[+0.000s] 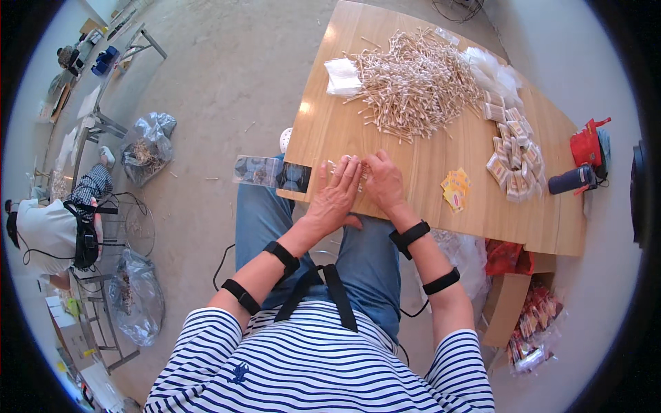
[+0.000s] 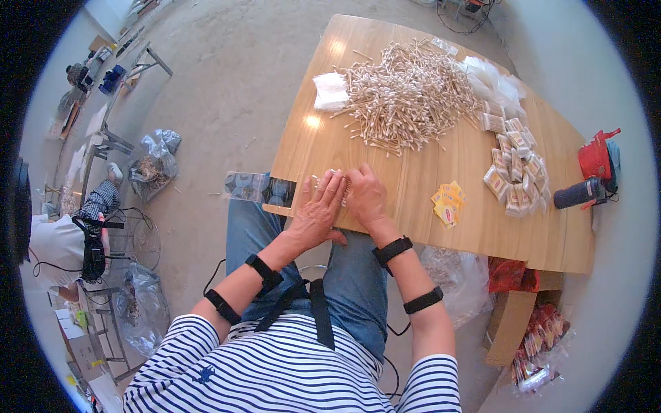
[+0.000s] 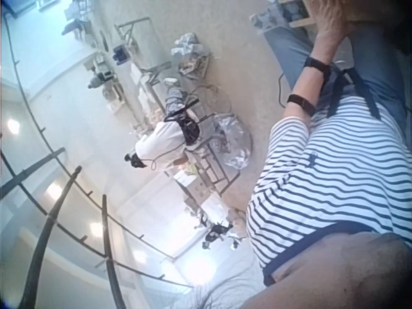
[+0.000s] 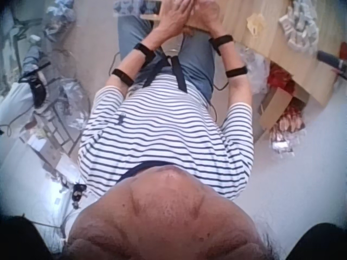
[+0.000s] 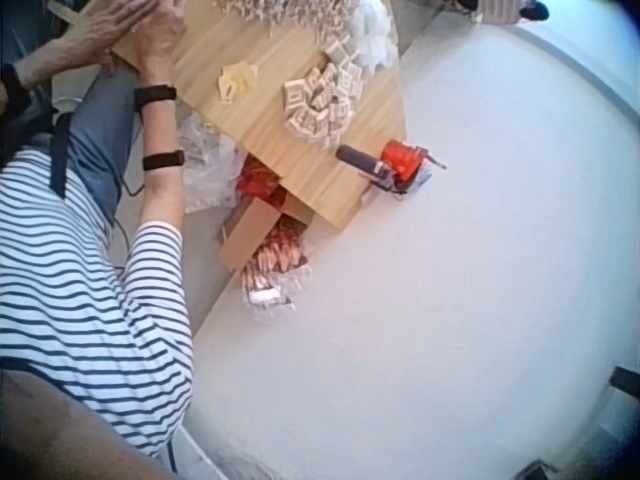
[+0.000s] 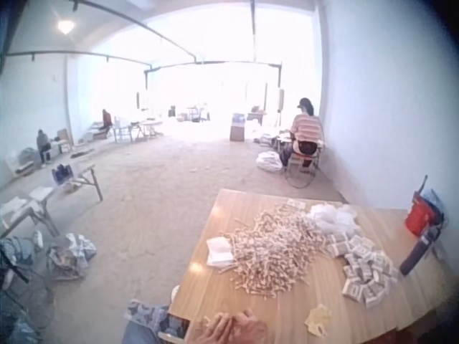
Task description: Packing cotton swabs into small plastic bags.
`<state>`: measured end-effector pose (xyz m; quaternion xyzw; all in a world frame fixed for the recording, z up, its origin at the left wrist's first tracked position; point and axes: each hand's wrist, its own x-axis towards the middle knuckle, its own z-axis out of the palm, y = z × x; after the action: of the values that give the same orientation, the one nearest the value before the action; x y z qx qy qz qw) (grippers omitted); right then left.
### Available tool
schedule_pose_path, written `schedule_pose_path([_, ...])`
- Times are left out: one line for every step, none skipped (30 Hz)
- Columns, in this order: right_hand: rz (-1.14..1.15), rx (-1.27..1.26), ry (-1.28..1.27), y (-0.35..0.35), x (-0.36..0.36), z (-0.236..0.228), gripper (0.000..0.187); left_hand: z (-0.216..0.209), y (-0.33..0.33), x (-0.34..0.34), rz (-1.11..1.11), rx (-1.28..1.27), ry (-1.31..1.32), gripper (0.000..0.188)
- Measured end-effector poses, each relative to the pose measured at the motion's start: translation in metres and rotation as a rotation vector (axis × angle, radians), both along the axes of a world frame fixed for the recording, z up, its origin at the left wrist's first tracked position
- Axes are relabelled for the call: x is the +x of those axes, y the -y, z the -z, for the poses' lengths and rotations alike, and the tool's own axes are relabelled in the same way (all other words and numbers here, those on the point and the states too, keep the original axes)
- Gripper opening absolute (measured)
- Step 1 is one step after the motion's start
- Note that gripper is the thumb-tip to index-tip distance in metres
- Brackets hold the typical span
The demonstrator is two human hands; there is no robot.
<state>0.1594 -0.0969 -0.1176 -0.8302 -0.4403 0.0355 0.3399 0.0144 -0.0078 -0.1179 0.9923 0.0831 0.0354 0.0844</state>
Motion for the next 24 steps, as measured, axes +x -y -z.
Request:
schedule_pose_path([-0.018,-0.006,0.025,0.002,0.002,0.002,0.014,0.002,0.001,0.003,-0.003,0.017,-0.01,0.142])
schedule_pose_path([-0.039,-0.012,0.048,0.003,0.003,0.001,0.015,0.003,0.0,0.004,-0.002,0.019,-0.013,0.142])
schedule_pose_path([-0.038,-0.01,0.045,0.004,0.003,0.001,0.015,0.004,-0.002,0.004,0.014,-0.011,-0.002,0.138])
schedule_pose_path([-0.047,-0.005,0.052,0.007,0.004,0.001,0.015,0.004,-0.003,0.004,0.03,-0.042,0.009,0.134])
schedule_pose_path([-0.054,0.0,0.059,0.009,0.004,-0.001,0.015,0.005,-0.003,0.004,0.032,-0.04,0.007,0.134])
schedule_pose_path([-0.051,0.001,0.057,0.011,0.005,0.0,0.015,0.007,-0.004,0.004,0.033,-0.073,0.064,0.126])
schedule_pose_path([-0.086,-0.002,0.062,0.014,0.007,0.0,0.018,0.008,-0.004,0.004,0.034,-0.105,0.121,0.119])
schedule_pose_path([-0.121,-0.005,0.066,0.017,0.008,0.0,0.021,0.006,-0.004,0.004,0.037,-0.105,0.118,0.119])
schedule_pose_path([-0.118,-0.004,0.062,0.02,0.008,-0.001,0.021,0.004,-0.003,0.003,0.024,-0.141,0.111,0.109])
schedule_pose_path([-0.123,0.008,0.075,0.024,0.008,-0.001,0.029,0.002,-0.004,0.003,0.012,-0.177,0.104,0.1])
schedule_pose_path([-0.131,0.021,0.088,0.028,0.006,-0.003,0.039,0.002,-0.005,0.003,0.012,-0.176,0.101,0.1])
schedule_pose_path([-0.13,0.021,0.084,0.033,0.004,-0.005,0.039,0.003,-0.006,0.002,-0.01,-0.193,0.154,0.092])
schedule_pose_path([-0.147,-0.011,0.13,0.039,0.001,-0.007,0.055,0.004,-0.009,0.002,-0.033,-0.211,0.206,0.084])
schedule_pose_path([-0.162,-0.043,0.177,0.045,-0.002,-0.009,0.075,0.003,-0.013,0.003,-0.032,-0.211,0.203,0.084])
schedule_pose_path([-0.161,-0.043,0.173,0.049,-0.007,-0.01,0.075,0.002,-0.021,0.005,-0.103,-0.516,0.329,0.074])
schedule_pose_path([-0.155,-0.092,0.18,0.052,-0.013,-0.011,0.092,0.002,-0.027,0.009,-0.176,-0.821,0.453,0.064])
schedule_pose_path([-0.145,-0.141,0.188,0.054,-0.017,-0.012,0.109,0.001,-0.033,0.014,-0.172,-0.822,0.448,0.064])
schedule_pose_path([-0.141,-0.142,0.186,0.053,-0.021,-0.01,0.109,0.0,-0.038,0.019,-0.24,-0.948,0.528,0.059])
schedule_pose_path([-0.151,-0.176,0.165,0.051,-0.025,-0.006,0.118,-0.001,-0.041,0.023,-0.309,-1.073,0.608,0.054])
schedule_pose_path([-0.164,-0.209,0.144,0.047,-0.029,-0.004,0.127,0.004,-0.042,0.024,-0.31,-1.072,0.605,0.054])
schedule_pose_path([-0.164,-0.208,0.142,0.043,-0.032,-0.003,0.127,0.009,-0.041,0.026,-0.332,-1.137,0.631,0.055])
schedule_pose_path([-0.171,-0.223,0.141,0.037,-0.036,-0.002,0.13,0.015,-0.041,0.027,-0.356,-1.203,0.658,0.056])
schedule_pose_path([-0.176,-0.238,0.139,0.033,-0.038,-0.001,0.133,0.018,-0.039,0.028,-0.357,-1.203,0.655,0.056])
schedule_pose_path([-0.176,-0.24,0.136,0.031,-0.04,-0.001,0.133,0.021,-0.036,0.028,-0.359,-1.225,0.658,0.057])
